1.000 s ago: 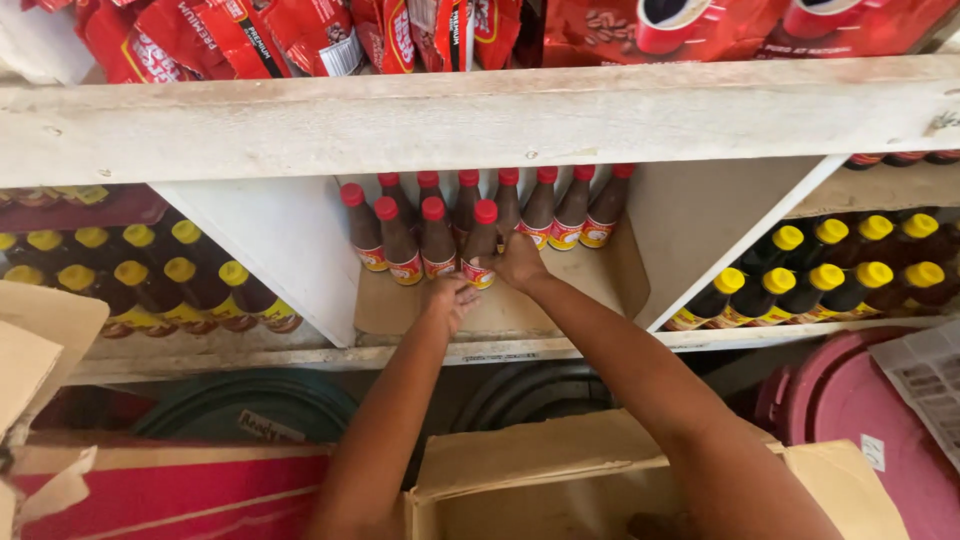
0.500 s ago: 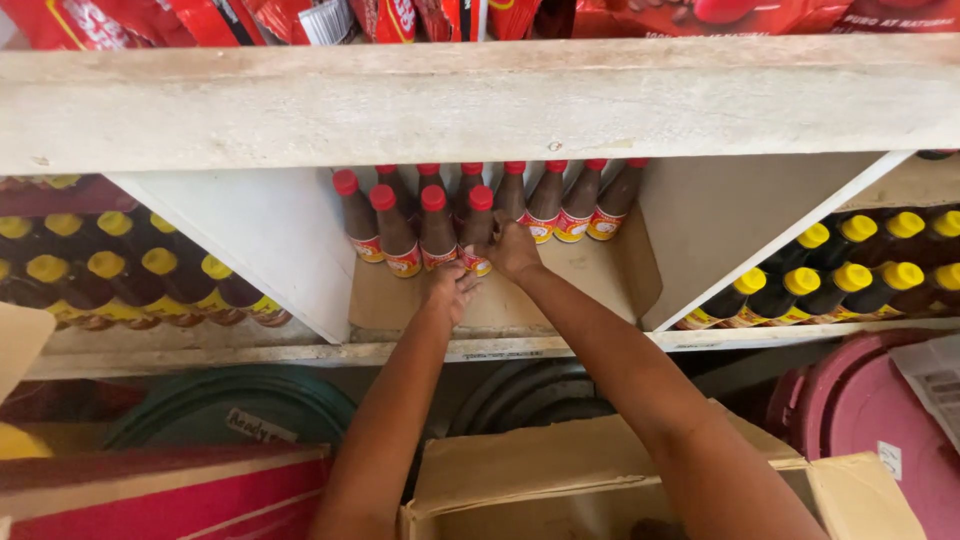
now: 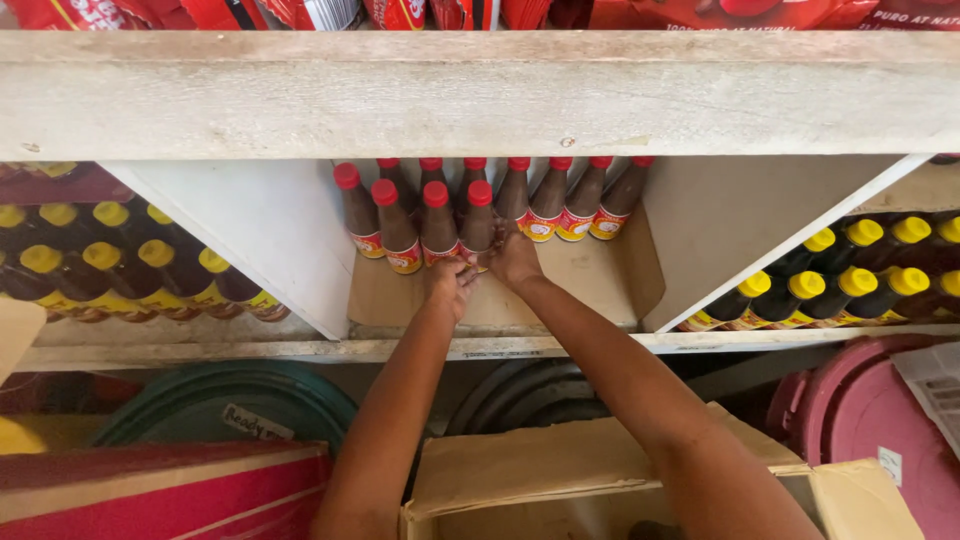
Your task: Stocking bottled sauces from a cardboard box onto store shelves.
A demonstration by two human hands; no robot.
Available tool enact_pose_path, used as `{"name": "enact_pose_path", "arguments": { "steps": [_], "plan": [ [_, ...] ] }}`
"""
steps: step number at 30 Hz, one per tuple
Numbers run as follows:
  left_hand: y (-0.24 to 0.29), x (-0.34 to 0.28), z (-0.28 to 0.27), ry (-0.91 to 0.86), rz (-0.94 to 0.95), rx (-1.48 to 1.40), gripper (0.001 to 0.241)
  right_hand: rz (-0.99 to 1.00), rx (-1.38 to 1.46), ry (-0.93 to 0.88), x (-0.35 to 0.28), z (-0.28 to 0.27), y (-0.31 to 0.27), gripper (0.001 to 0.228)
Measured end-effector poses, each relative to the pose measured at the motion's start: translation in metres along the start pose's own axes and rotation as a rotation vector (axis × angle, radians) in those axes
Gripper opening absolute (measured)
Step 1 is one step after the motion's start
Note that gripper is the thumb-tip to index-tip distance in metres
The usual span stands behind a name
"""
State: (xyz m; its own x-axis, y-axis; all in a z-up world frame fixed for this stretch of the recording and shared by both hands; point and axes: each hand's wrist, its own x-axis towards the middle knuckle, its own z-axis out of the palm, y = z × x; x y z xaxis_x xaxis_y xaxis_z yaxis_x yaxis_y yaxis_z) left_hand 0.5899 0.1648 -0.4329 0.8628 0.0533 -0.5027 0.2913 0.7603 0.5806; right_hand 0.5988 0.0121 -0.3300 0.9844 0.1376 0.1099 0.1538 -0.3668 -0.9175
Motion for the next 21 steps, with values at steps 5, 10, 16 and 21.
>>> {"name": "enact_pose_path", "arguments": {
  "steps": [5, 10, 16, 21],
  "plan": [
    [-0.002, 0.012, -0.009, -0.015, -0.026, 0.028, 0.022, 0.051, -0.277, -0.108, -0.010, -0.019, -0.023, 0.075],
    [0.015, -0.004, -0.022, 0.009, -0.114, 0.219, 0.036, 0.146, -0.556, -0.276, -0.033, -0.051, -0.052, 0.059],
    [0.058, -0.130, 0.014, -0.034, -0.046, 0.422, 0.046, -0.048, -0.688, -0.356, -0.106, -0.107, -0.118, 0.049],
    [0.078, -0.319, 0.071, -0.241, 0.137, 0.589, 0.036, -0.138, -0.529, -0.303, -0.198, -0.166, -0.202, 0.038]
  ]
}}
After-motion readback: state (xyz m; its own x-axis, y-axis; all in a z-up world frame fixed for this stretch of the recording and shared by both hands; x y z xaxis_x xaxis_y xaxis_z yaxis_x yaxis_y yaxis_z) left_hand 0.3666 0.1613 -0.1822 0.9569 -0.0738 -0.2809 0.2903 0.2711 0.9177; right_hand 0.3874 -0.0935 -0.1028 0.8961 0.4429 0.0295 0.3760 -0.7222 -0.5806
